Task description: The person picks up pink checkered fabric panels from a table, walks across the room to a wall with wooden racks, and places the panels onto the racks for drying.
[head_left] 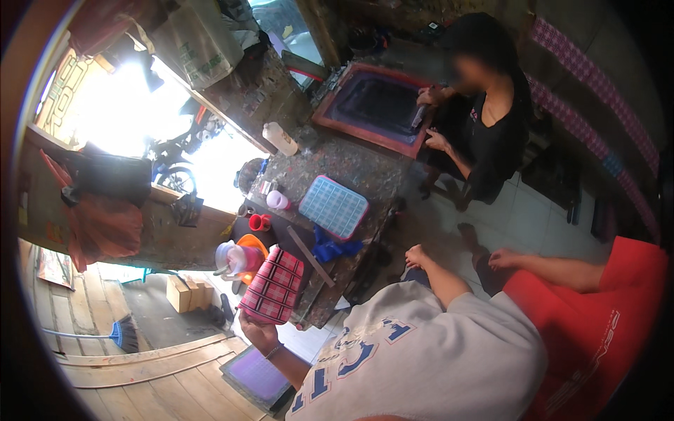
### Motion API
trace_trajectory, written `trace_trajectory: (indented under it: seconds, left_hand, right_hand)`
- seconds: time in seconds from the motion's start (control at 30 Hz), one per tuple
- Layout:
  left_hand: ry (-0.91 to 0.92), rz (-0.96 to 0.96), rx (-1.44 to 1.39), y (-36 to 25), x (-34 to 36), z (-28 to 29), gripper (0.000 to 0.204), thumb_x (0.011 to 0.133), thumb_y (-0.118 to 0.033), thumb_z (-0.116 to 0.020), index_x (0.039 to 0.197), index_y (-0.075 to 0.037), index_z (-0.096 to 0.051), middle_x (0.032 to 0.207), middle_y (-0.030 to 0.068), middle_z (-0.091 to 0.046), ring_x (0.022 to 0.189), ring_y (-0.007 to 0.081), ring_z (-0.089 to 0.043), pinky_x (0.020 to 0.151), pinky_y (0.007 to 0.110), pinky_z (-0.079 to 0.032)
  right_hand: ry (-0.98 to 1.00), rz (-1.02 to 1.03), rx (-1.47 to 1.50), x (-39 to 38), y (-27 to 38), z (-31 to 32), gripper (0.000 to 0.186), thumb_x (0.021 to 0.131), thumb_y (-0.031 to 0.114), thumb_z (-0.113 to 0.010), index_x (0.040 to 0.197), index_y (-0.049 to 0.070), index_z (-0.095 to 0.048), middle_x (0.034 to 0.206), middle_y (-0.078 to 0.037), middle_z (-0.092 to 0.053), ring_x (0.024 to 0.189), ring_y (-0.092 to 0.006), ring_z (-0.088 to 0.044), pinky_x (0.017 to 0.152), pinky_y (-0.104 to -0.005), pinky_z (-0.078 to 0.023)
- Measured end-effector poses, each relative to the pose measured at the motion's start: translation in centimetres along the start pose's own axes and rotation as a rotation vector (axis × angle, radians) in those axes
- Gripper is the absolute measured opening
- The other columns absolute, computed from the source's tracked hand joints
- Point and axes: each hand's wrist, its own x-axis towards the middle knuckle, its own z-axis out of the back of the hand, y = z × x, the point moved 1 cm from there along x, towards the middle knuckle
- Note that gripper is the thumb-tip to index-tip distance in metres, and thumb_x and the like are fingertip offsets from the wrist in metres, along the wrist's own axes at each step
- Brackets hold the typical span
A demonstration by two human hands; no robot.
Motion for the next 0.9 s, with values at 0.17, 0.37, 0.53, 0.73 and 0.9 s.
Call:
trace_trajectory:
  seconds: [0.17, 0.37, 0.53, 0.73, 0.9]
  left_hand:
    - [-0.020, 0.044, -0.006, 1.0, 0.4, 0.1, 0.031, 0.093, -0.023, -0.037, 0.110, -0.001, -0.051, 0.105, 0.0132, -0.060, 0.098, 0.0242, -0.059, 0.088, 0.041, -0.047]
    - [0.031, 0.018, 0.023, 1.5, 1.3, -1.1, 0.029, 0.093, -0.023, -0.038, 0.109, -0.002, -0.051, 0.105, 0.0114, -0.060, 0.098, 0.0234, -0.058, 0.088, 0.040, -0.046]
    - [0.060, 0.032, 0.059, 2.1, 2.0, -2.1, 0.028, 0.093, -0.023, -0.040, 0.109, -0.004, -0.052, 0.105, 0.0109, -0.060, 0.097, 0.0232, -0.058, 0.087, 0.040, -0.047]
    - [0.042, 0.023, 0.066, 2.0, 1.6, -1.8, 0.027, 0.092, -0.023, -0.040, 0.107, -0.003, -0.052, 0.104, 0.0110, -0.061, 0.096, 0.0230, -0.059, 0.087, 0.040, -0.047]
    - [0.021, 0.004, -0.044, 0.9, 0.9, -0.9, 0.027, 0.092, -0.022, -0.040, 0.107, -0.002, -0.052, 0.103, 0.0120, -0.061, 0.096, 0.0232, -0.059, 0.086, 0.040, -0.048]
  right_hand:
    - [-0.004, 0.013, -0.003, 0.3, 0.5, 0.7, 0.019, 0.080, 0.015, -0.050, 0.091, 0.001, -0.057, 0.075, -0.011, -0.062, 0.050, -0.0181, -0.059, 0.040, -0.0285, -0.046]
    - [-0.067, -0.011, 0.029, -0.2, -0.4, 3.0, 0.018, 0.079, 0.014, -0.050, 0.088, 0.001, -0.058, 0.073, -0.011, -0.062, 0.051, -0.0181, -0.059, 0.040, -0.0289, -0.047]
    - [-0.124, -0.039, 0.027, -0.7, -1.6, 3.8, 0.017, 0.079, 0.013, -0.050, 0.087, 0.000, -0.059, 0.072, -0.011, -0.063, 0.051, -0.0176, -0.060, 0.040, -0.0282, -0.047]
    - [-0.091, -0.080, 0.055, -1.3, -2.7, 3.3, 0.018, 0.080, 0.012, -0.050, 0.089, -0.001, -0.059, 0.073, -0.012, -0.063, 0.052, -0.0179, -0.061, 0.039, -0.0265, -0.047]
    - [-0.076, -0.066, 0.020, -0.8, -1.9, 2.7, 0.018, 0.081, 0.012, -0.051, 0.091, 0.000, -0.059, 0.075, -0.012, -0.063, 0.053, -0.0182, -0.061, 0.038, -0.0275, -0.047]
